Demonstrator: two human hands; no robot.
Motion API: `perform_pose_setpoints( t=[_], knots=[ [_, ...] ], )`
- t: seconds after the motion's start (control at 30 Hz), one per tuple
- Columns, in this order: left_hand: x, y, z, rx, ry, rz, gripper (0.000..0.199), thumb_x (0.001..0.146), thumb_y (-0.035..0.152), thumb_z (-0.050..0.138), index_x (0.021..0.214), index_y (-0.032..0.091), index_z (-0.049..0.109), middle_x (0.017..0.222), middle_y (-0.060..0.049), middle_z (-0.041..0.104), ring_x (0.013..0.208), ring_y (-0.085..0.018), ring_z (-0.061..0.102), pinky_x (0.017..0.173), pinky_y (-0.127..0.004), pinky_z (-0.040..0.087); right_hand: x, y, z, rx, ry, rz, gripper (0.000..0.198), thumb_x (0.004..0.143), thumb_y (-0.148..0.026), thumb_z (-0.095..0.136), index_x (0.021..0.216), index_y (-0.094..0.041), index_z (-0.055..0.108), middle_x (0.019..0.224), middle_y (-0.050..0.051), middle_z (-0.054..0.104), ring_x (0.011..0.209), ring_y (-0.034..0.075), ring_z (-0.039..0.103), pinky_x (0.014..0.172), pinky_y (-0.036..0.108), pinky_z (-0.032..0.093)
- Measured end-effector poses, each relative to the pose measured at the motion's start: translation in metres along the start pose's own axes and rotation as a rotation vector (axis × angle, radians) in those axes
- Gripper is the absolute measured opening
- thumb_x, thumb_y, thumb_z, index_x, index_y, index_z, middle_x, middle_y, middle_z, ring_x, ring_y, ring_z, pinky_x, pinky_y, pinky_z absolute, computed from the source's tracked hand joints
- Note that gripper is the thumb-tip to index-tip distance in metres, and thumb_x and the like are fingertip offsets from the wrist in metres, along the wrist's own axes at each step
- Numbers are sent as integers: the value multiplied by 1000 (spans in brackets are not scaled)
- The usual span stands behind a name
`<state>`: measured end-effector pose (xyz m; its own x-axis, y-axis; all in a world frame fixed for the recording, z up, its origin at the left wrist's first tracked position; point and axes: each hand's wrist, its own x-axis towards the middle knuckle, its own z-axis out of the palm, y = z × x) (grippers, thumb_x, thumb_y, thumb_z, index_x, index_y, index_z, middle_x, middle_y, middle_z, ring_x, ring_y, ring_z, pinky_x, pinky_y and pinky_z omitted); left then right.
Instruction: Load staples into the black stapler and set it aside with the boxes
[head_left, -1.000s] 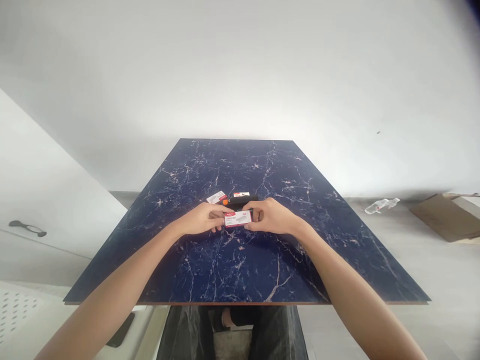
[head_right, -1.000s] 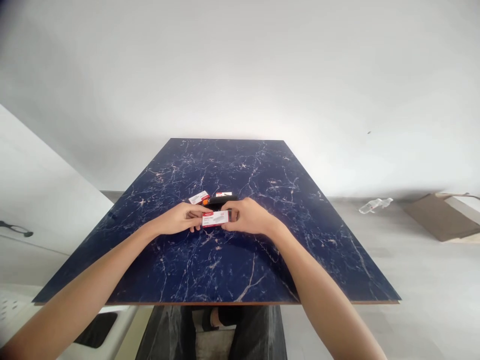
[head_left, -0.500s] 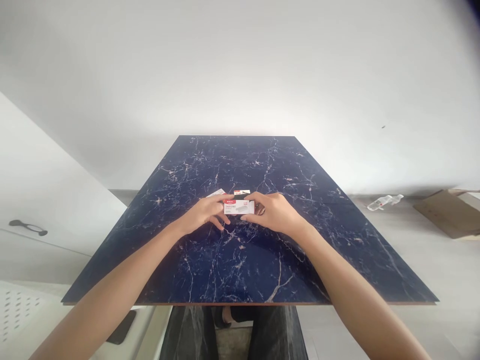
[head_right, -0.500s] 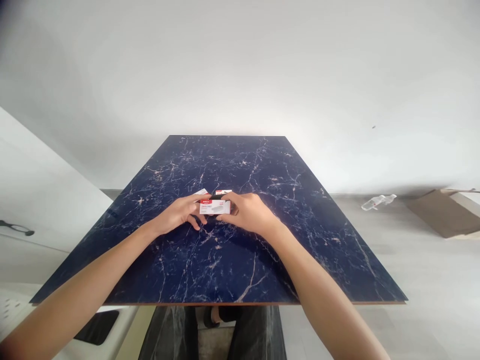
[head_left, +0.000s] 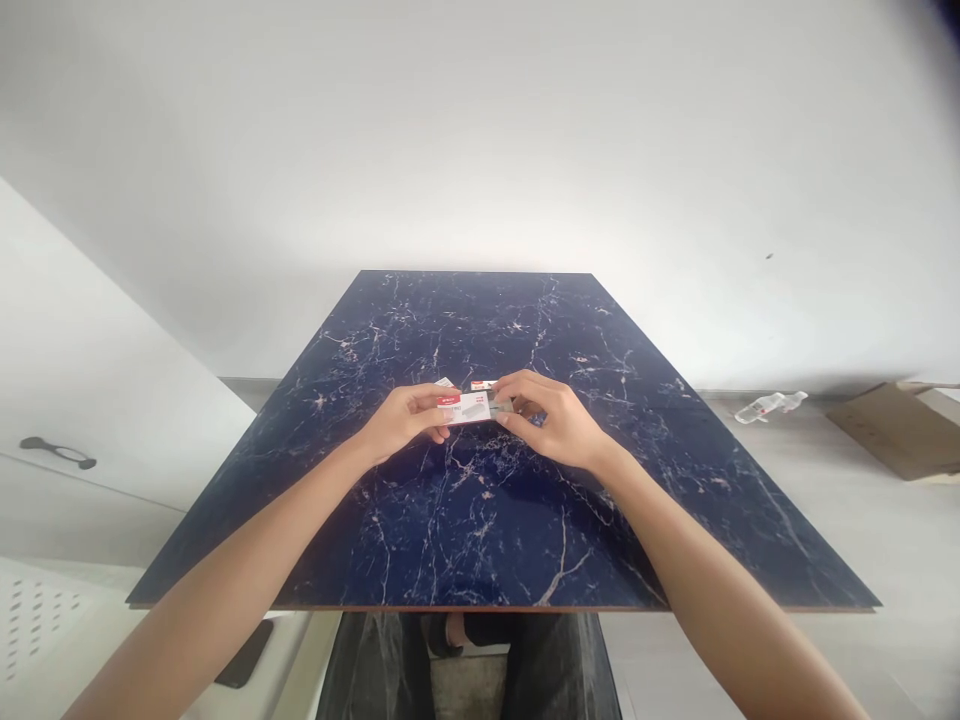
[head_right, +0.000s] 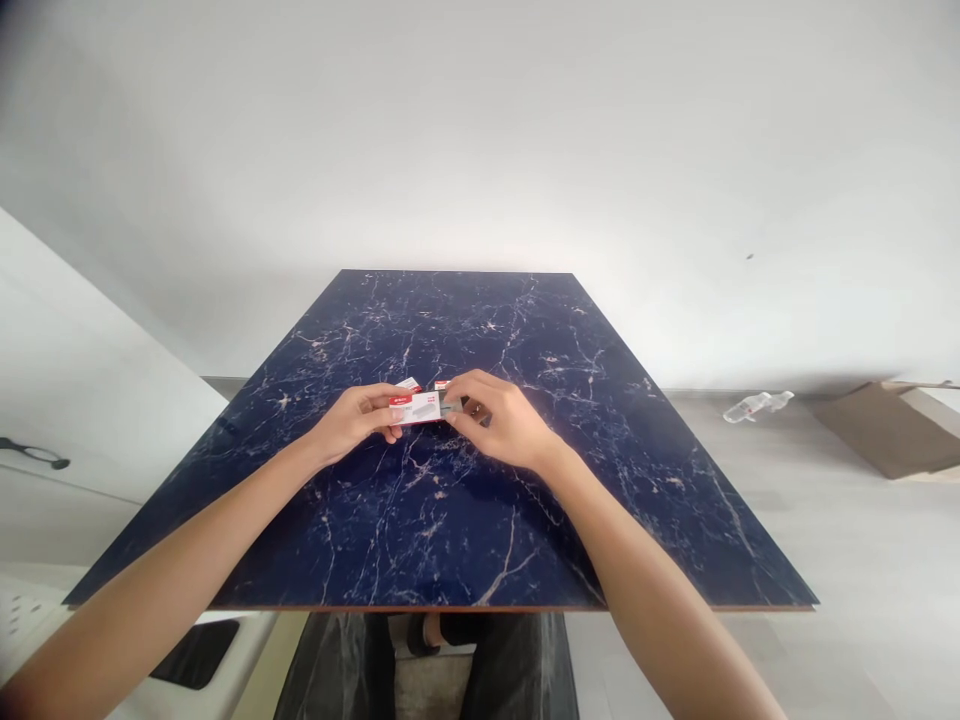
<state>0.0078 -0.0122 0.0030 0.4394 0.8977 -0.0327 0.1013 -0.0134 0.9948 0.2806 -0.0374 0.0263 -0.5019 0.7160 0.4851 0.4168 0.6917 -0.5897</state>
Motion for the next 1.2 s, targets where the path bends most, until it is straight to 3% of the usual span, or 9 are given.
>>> perform_pose_setpoints(
  t=[0.1, 0.3, 0.47, 0.7, 0.9, 1.2],
  knots=[
    [-1, 1, 0, 38, -7, 16, 48, 81, 37, 81, 124, 17, 72, 94, -9, 76, 69, -15, 70, 68, -31, 64, 0, 2, 2, -85, 0, -59, 17, 97, -27, 57, 104, -21, 72, 119, 10, 68, 84, 18, 68, 73, 33, 59],
    [-5, 5, -2, 173, -74, 75, 44, 86, 38, 77, 126, 19, 71, 101, -10, 77, 75, -17, 71, 71, -32, 63, -3, -3, 8, -362, -7, -19, 17, 95, -22, 59, 91, -20, 75, 110, 7, 73, 74, 15, 67, 69, 28, 54],
    [-7, 7, -1, 190, -100, 132, 42, 85, 36, 78, 123, 20, 73, 96, -9, 77, 74, -18, 72, 68, -31, 61, -6, -14, 13, -604, -7, -49, 24, 99, -22, 53, 95, -20, 76, 112, 6, 73, 82, 16, 69, 65, 26, 49],
    [-6, 9, 0, 190, -85, 127, 40, 84, 33, 79, 121, 20, 73, 97, -9, 78, 74, -17, 72, 70, -31, 62, -5, -23, 18, -776, -38, 7, 29, 101, -17, 46, 89, -19, 73, 108, 6, 71, 72, 13, 61, 53, 27, 35],
    [-5, 11, 1, 195, -69, 82, 41, 86, 38, 76, 122, 19, 71, 97, -9, 77, 72, -17, 72, 71, -32, 62, -3, -20, 10, -694, -110, 51, 22, 102, -17, 41, 95, -16, 62, 103, 13, 66, 75, 19, 58, 53, 31, 32],
    [-2, 6, 2, 130, -46, 58, 41, 86, 39, 76, 120, 18, 70, 95, -8, 76, 69, -16, 69, 67, -31, 61, -3, -17, 2, -419, -65, 176, 14, 103, -20, 38, 98, -20, 51, 86, 5, 62, 57, 15, 46, 56, 29, 31]
  ],
)
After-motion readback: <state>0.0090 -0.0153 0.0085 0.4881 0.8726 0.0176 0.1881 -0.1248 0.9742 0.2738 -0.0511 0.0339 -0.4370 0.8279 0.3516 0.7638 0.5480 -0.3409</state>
